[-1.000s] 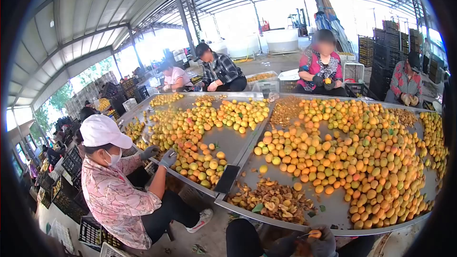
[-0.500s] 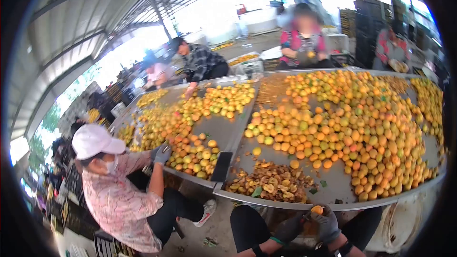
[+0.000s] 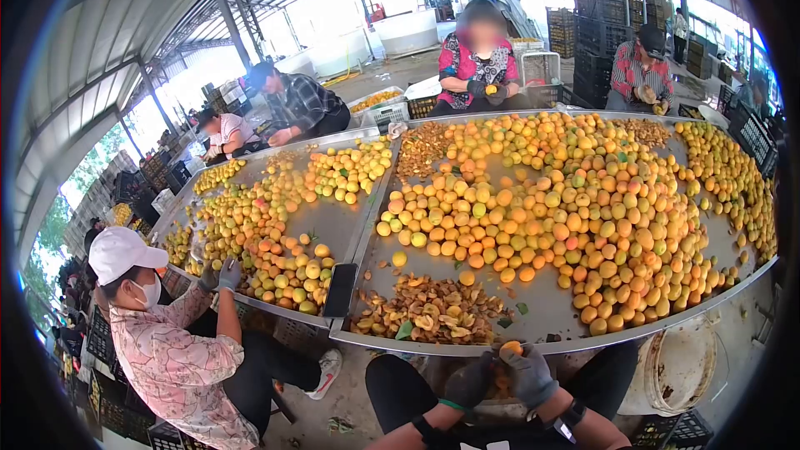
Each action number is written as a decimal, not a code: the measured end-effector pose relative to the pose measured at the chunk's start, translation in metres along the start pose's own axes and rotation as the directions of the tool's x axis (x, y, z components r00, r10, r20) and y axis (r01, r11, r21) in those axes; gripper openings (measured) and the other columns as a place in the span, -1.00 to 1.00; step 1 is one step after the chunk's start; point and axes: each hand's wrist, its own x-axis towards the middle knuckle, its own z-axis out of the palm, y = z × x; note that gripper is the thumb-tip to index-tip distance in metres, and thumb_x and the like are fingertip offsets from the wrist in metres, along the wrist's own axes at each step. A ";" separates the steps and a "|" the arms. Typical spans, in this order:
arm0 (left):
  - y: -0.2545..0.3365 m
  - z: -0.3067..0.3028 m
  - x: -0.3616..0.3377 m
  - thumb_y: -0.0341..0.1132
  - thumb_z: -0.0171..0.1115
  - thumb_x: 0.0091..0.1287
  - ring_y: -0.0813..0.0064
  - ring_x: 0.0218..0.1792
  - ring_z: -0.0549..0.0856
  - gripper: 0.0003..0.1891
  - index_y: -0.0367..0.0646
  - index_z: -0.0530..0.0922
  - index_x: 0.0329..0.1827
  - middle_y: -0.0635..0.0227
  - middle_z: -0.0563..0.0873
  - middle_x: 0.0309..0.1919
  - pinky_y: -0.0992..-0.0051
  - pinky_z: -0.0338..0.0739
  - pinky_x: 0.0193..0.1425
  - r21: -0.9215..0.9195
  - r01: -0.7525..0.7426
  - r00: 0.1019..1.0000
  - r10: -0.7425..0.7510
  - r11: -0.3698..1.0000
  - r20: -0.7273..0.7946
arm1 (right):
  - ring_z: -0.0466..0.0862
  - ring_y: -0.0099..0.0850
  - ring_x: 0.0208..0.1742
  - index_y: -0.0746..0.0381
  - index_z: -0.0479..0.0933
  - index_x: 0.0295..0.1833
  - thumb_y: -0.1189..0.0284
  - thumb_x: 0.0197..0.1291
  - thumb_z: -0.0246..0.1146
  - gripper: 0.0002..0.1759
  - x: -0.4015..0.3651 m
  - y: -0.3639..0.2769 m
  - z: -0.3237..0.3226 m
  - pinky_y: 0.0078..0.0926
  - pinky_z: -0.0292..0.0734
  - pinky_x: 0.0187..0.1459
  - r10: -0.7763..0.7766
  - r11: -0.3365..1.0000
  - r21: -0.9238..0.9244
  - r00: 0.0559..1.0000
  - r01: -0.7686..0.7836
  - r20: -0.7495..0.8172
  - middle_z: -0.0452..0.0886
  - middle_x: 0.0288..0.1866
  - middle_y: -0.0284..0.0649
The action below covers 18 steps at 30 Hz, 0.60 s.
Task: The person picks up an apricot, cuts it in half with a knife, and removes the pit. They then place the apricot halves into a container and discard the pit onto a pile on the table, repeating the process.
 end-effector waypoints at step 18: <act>0.013 -0.020 0.004 -0.27 0.08 0.35 0.22 -0.56 0.68 -0.51 0.17 0.37 0.37 0.29 0.68 -0.47 0.27 0.53 -0.55 0.006 -0.028 0.999 0.028 1.000 0.029 | 0.61 -0.27 -0.33 0.22 0.47 -0.02 0.35 0.39 0.15 -0.81 -0.003 -0.001 0.008 -0.32 0.55 -0.44 0.085 0.991 0.110 0.988 -0.071 -0.131 0.58 -0.24 -0.12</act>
